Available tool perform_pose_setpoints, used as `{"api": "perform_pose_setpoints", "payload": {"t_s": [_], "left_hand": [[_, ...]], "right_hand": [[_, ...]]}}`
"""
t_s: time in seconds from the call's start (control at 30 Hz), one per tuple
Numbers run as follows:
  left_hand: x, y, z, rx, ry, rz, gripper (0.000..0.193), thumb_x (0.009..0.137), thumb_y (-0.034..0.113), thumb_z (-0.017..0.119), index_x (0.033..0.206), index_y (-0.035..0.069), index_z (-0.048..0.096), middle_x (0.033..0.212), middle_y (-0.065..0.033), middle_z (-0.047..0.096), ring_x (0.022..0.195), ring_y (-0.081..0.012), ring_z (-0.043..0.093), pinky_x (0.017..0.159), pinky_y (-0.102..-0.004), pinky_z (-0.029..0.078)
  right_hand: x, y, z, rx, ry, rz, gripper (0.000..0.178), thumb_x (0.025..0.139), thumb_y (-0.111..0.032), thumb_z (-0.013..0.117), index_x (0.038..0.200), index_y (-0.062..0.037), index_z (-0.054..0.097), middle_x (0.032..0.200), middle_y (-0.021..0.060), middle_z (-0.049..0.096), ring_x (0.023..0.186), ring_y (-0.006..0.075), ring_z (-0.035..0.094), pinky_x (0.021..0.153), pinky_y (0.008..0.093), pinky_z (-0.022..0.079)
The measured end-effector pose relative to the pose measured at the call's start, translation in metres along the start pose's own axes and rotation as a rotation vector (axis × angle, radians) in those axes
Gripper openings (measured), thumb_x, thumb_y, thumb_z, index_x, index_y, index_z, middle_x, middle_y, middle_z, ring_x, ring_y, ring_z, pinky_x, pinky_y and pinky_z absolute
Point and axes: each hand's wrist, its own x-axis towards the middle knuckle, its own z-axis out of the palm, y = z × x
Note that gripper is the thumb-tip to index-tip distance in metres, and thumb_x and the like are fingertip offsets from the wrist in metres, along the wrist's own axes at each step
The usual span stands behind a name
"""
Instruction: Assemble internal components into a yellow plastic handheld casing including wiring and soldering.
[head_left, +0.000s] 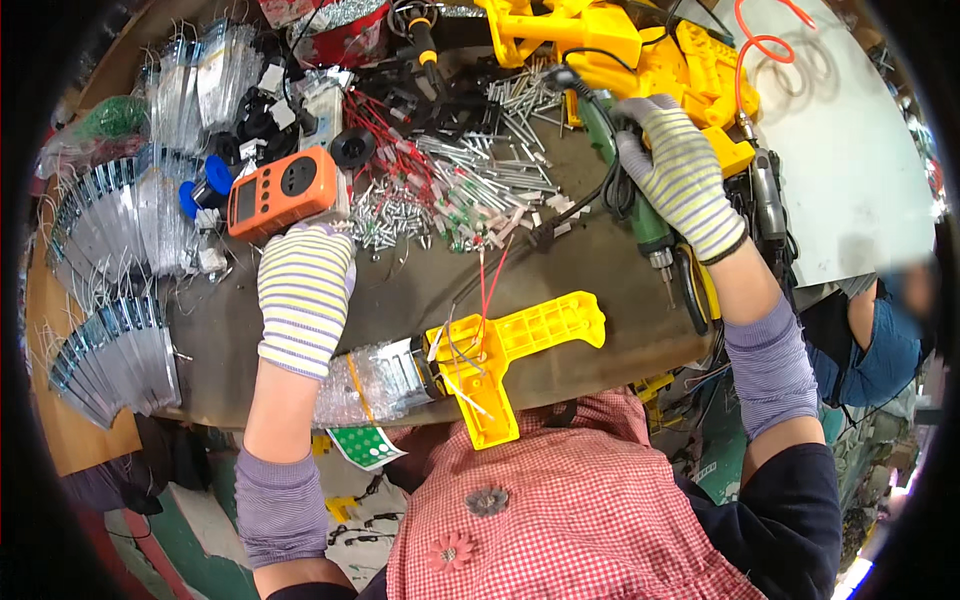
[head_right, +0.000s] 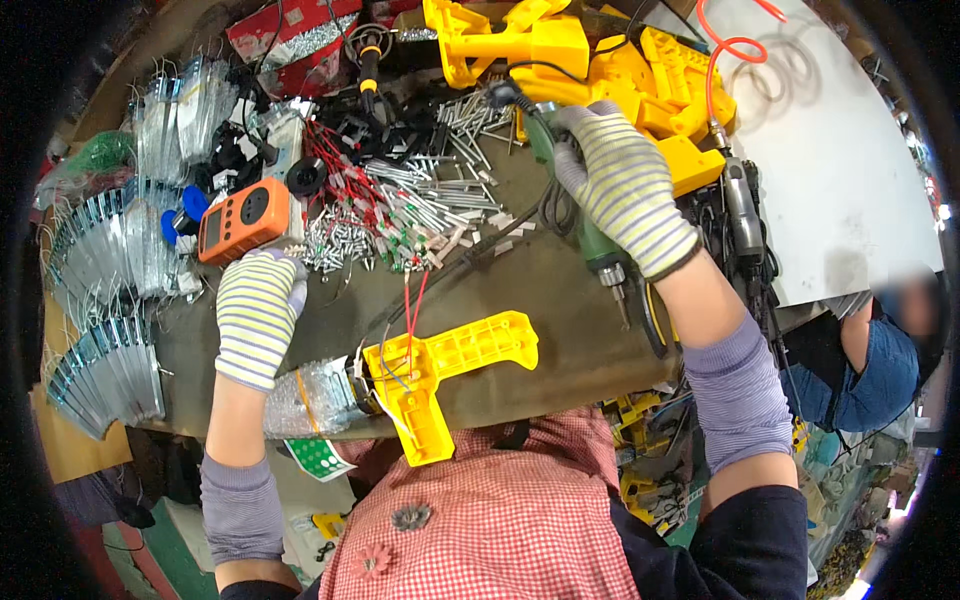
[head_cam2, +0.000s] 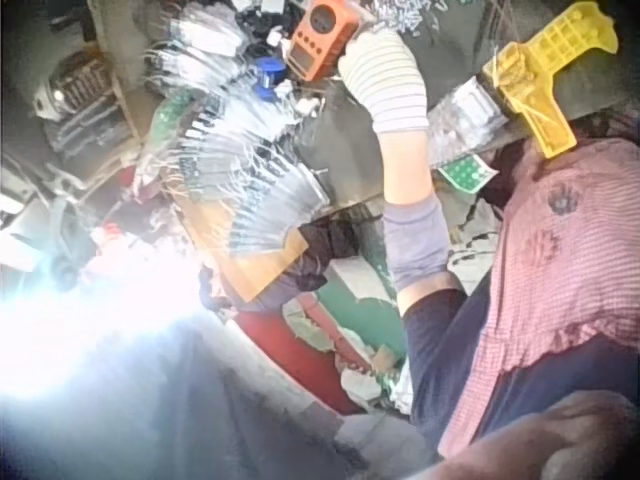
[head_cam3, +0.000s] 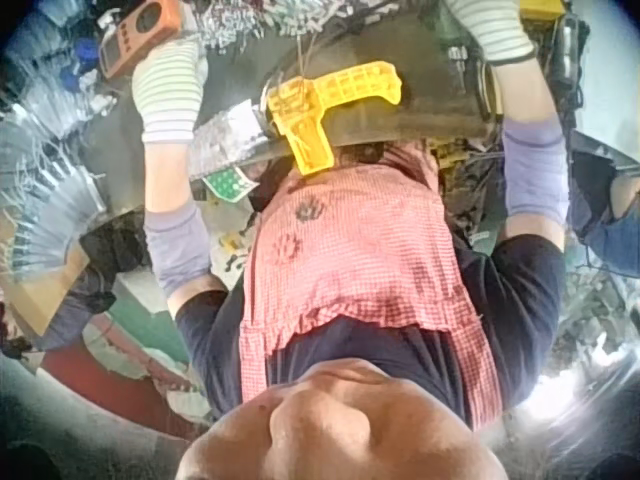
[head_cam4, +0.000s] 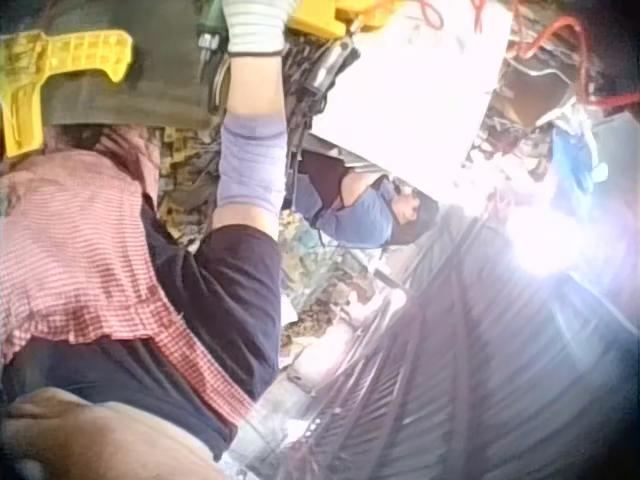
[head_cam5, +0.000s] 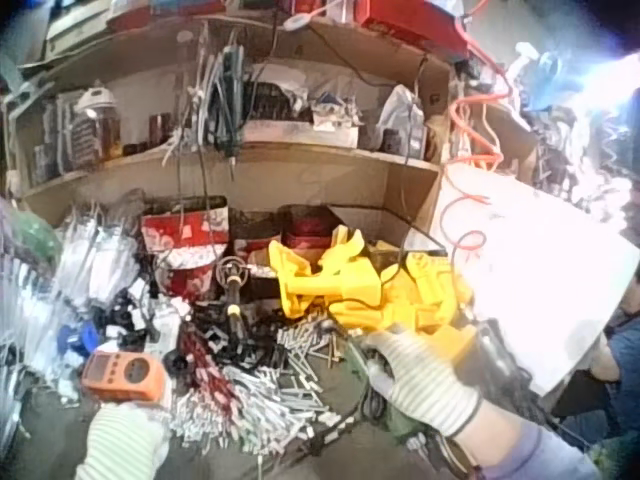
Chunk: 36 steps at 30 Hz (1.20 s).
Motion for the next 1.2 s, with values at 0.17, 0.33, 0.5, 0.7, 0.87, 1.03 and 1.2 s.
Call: {"api": "perform_pose_setpoints", "payload": {"t_s": [0.17, 0.33, 0.5, 0.7, 0.87, 1.03, 1.2], "left_hand": [[-0.007, -0.011, -0.007, -0.055, 0.027, -0.029, 0.015, 0.072, 0.015, 0.075, 0.084, 0.012, 0.068, 0.084, -0.0095, 0.064, 0.085, -0.0297, 0.064, 0.077, -0.0432, 0.050], [0.001, -0.001, 0.010, 0.111, -0.015, -0.043, 0.014, 0.077, 0.018, 0.071, 0.088, 0.010, 0.068, 0.086, -0.0096, 0.065, 0.087, -0.0283, 0.065, 0.076, -0.0439, 0.051], [-0.015, 0.003, -0.007, -0.160, 0.215, -0.038, 0.021, 0.076, 0.018, 0.073, 0.095, 0.012, 0.068, 0.099, -0.0094, 0.065, 0.097, -0.0300, 0.063, 0.081, -0.0450, 0.051], [0.113, -0.002, -0.042, -0.217, 0.419, -0.041, 0.026, 0.079, 0.017, 0.074, 0.102, 0.006, 0.069, 0.119, -0.0170, 0.062, 0.111, -0.0360, 0.059, 0.097, -0.0464, 0.047], [0.186, -0.042, -0.009, 0.086, 0.086, -0.222, 0.043, 0.082, 0.028, 0.072, 0.118, 0.005, 0.065, 0.130, -0.0159, 0.058, 0.119, -0.0343, 0.057, 0.098, -0.0505, 0.048], [0.215, -0.052, -0.019, -0.554, 0.455, -0.779, 0.048, 0.083, 0.027, 0.067, 0.117, -0.006, 0.058, 0.123, -0.0277, 0.062, 0.113, -0.0400, 0.063, 0.096, -0.0439, 0.052], [0.214, -0.082, -0.024, -0.417, 0.076, -0.781, 0.060, 0.083, 0.040, 0.069, 0.119, -0.008, 0.063, 0.124, -0.0290, 0.064, 0.117, -0.0388, 0.063, 0.102, -0.0438, 0.050]], "right_hand": [[0.005, -0.073, -0.026, 0.075, 0.099, -0.341, 0.021, 0.079, -0.016, 0.067, 0.100, -0.0115, 0.068, 0.095, 0.0079, 0.065, 0.088, 0.0302, 0.064, 0.074, 0.0414, 0.053], [0.012, -0.107, 0.000, 0.211, -0.299, -0.547, 0.024, 0.077, -0.015, 0.063, 0.100, -0.0124, 0.068, 0.097, 0.0066, 0.065, 0.094, 0.0283, 0.063, 0.080, 0.0414, 0.051], [0.049, -0.088, 0.012, 0.081, -0.209, -0.278, 0.019, 0.083, -0.017, 0.066, 0.099, -0.0066, 0.067, 0.094, 0.0144, 0.067, 0.091, 0.0329, 0.065, 0.081, 0.0415, 0.052], [0.017, -0.096, 0.024, 0.353, -0.607, -0.415, 0.036, 0.072, -0.007, 0.066, 0.108, -0.0074, 0.069, 0.105, 0.0131, 0.067, 0.103, 0.0333, 0.062, 0.093, 0.0440, 0.049], [0.011, -0.112, 0.028, 0.383, -0.624, -0.444, 0.031, 0.074, -0.015, 0.073, 0.105, -0.0096, 0.071, 0.103, 0.0107, 0.066, 0.101, 0.0349, 0.060, 0.091, 0.0448, 0.048], [-0.010, -0.095, 0.036, 0.373, -0.491, -0.400, 0.023, 0.078, -0.026, 0.074, 0.096, -0.0123, 0.071, 0.098, 0.0080, 0.063, 0.096, 0.0311, 0.059, 0.086, 0.0434, 0.048], [-0.008, -0.102, 0.029, 0.328, -0.557, -0.403, 0.021, 0.079, -0.027, 0.074, 0.094, -0.0130, 0.071, 0.094, 0.0085, 0.062, 0.093, 0.0306, 0.059, 0.082, 0.0435, 0.049]]}}
